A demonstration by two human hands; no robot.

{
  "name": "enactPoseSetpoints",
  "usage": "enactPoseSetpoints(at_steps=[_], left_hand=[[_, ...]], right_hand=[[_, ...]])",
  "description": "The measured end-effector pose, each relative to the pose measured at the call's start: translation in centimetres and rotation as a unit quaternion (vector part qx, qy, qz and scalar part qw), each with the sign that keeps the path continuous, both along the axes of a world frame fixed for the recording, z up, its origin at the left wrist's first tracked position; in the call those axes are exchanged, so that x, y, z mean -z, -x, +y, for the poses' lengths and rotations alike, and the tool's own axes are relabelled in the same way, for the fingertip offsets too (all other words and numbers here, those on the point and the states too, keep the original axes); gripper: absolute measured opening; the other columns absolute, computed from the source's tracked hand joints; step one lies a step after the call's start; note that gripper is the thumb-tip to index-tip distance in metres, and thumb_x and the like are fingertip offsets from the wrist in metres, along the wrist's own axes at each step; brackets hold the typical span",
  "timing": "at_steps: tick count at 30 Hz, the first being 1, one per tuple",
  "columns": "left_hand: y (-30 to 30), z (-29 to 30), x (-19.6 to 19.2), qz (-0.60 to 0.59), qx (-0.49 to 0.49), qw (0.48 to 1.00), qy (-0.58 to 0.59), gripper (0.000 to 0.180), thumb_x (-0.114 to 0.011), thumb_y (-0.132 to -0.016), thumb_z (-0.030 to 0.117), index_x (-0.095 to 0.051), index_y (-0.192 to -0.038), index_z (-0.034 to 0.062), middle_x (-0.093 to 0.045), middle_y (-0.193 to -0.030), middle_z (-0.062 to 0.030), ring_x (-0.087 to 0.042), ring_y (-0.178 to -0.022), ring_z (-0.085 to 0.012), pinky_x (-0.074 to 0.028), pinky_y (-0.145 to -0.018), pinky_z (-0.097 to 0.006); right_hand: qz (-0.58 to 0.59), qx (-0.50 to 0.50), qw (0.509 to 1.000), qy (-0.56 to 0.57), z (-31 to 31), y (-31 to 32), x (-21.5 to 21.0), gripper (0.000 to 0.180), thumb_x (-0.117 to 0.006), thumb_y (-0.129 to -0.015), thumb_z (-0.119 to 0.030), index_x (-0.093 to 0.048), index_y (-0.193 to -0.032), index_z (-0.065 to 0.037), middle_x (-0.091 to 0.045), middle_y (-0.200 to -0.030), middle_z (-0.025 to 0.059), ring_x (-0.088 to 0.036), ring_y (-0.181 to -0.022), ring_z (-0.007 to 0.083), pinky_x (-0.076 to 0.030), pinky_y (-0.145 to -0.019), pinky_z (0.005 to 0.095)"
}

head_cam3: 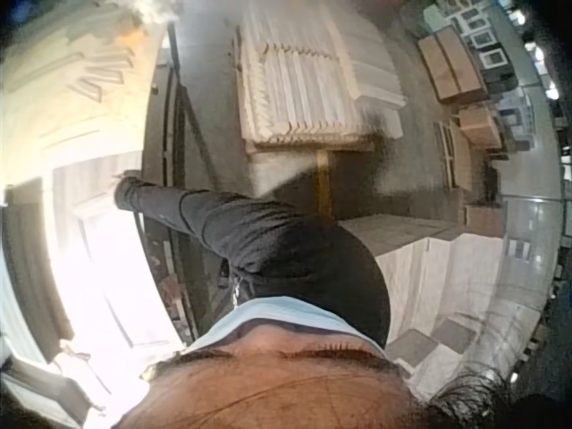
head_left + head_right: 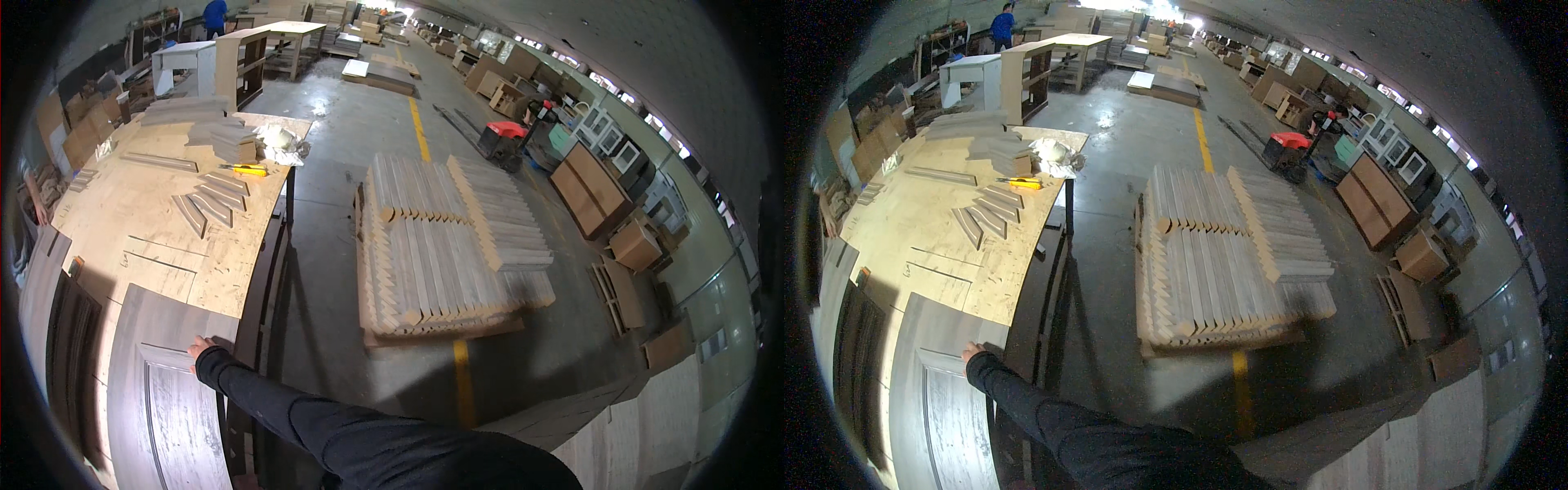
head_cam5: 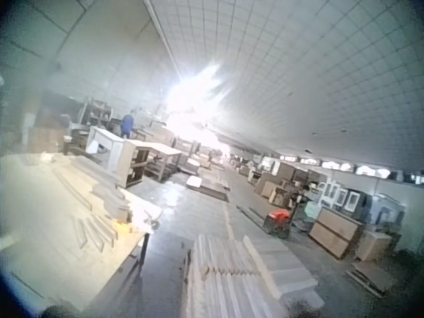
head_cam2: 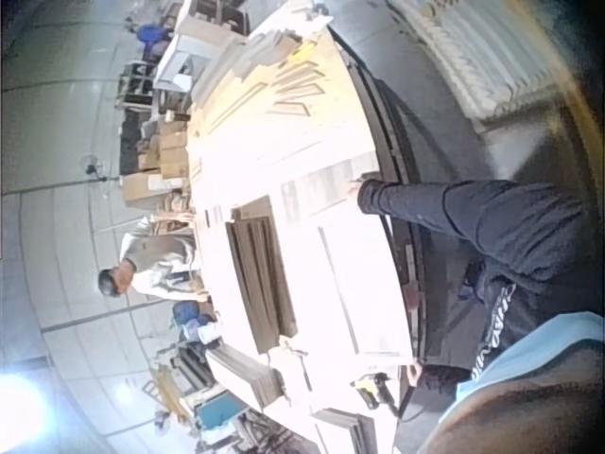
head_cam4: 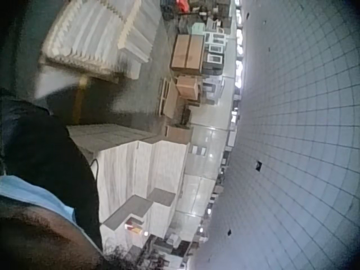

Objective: The person arranges wooden border strips onto wooden panels by hand and fastens them using a pneumatic nail gun.

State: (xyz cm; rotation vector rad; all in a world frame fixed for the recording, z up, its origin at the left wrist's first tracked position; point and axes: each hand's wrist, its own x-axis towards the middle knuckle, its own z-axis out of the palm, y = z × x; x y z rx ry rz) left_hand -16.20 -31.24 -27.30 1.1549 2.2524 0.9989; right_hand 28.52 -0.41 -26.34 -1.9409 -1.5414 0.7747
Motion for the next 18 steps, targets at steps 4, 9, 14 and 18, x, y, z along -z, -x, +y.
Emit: enactPoseSetpoints(at_steps=[4, 9, 14, 18], left_hand=[[-0.9, 0.8, 0.6, -0.042, -0.005, 0.999, -0.005, 0.037, -0.065, -0.080, 0.031, -0.064, -0.100, 0.0000, -0.064, -0.090, -0.0177, -0.061, -0.081, -0.0353, -0.050, -0.074, -0.043], [-1.8, 1.1, 1.3, -0.092, -0.031, 0.995, -0.020, 0.036, -0.066, -0.080, 0.030, -0.064, -0.099, -0.0003, -0.065, -0.088, -0.0176, -0.061, -0.080, -0.0353, -0.050, -0.074, -0.043], [-1.7, -0.4, 1.8, -0.136, -0.082, 0.987, -0.039, 0.035, -0.067, -0.079, 0.029, -0.065, -0.097, -0.0005, -0.066, -0.086, -0.0175, -0.062, -0.079, -0.0353, -0.050, -0.074, -0.042], [-1.5, -2.1, 2.1, -0.169, -0.120, 0.977, -0.056, 0.034, -0.067, -0.079, 0.029, -0.066, -0.096, -0.0007, -0.066, -0.085, -0.0175, -0.062, -0.078, -0.0353, -0.050, -0.073, -0.042]], right_hand=[[-0.008, -0.011, 1.000, -0.001, -0.2, 0.0, -0.5, 0.043, -0.071, -0.070, -0.024, -0.060, -0.107, -0.006, -0.049, -0.114, 0.0170, -0.049, -0.103, 0.0351, -0.044, -0.089, 0.0398], [-0.015, -0.031, 0.999, -0.002, 0.1, 0.3, -0.5, 0.042, -0.071, -0.070, -0.024, -0.060, -0.106, -0.006, -0.049, -0.114, 0.0170, -0.050, -0.103, 0.0350, -0.044, -0.089, 0.0399], [-0.038, -0.025, 0.998, 0.042, 1.8, -0.5, -0.3, 0.045, -0.070, -0.071, -0.028, -0.059, -0.110, -0.007, -0.049, -0.118, 0.0170, -0.048, -0.109, 0.0346, -0.041, -0.093, 0.0390], [-0.104, -0.011, 0.993, 0.048, 3.8, -1.8, -2.3, 0.047, -0.068, -0.072, -0.031, -0.058, -0.112, -0.008, -0.048, -0.124, 0.0150, -0.045, -0.114, 0.0348, -0.038, -0.097, 0.0381]])
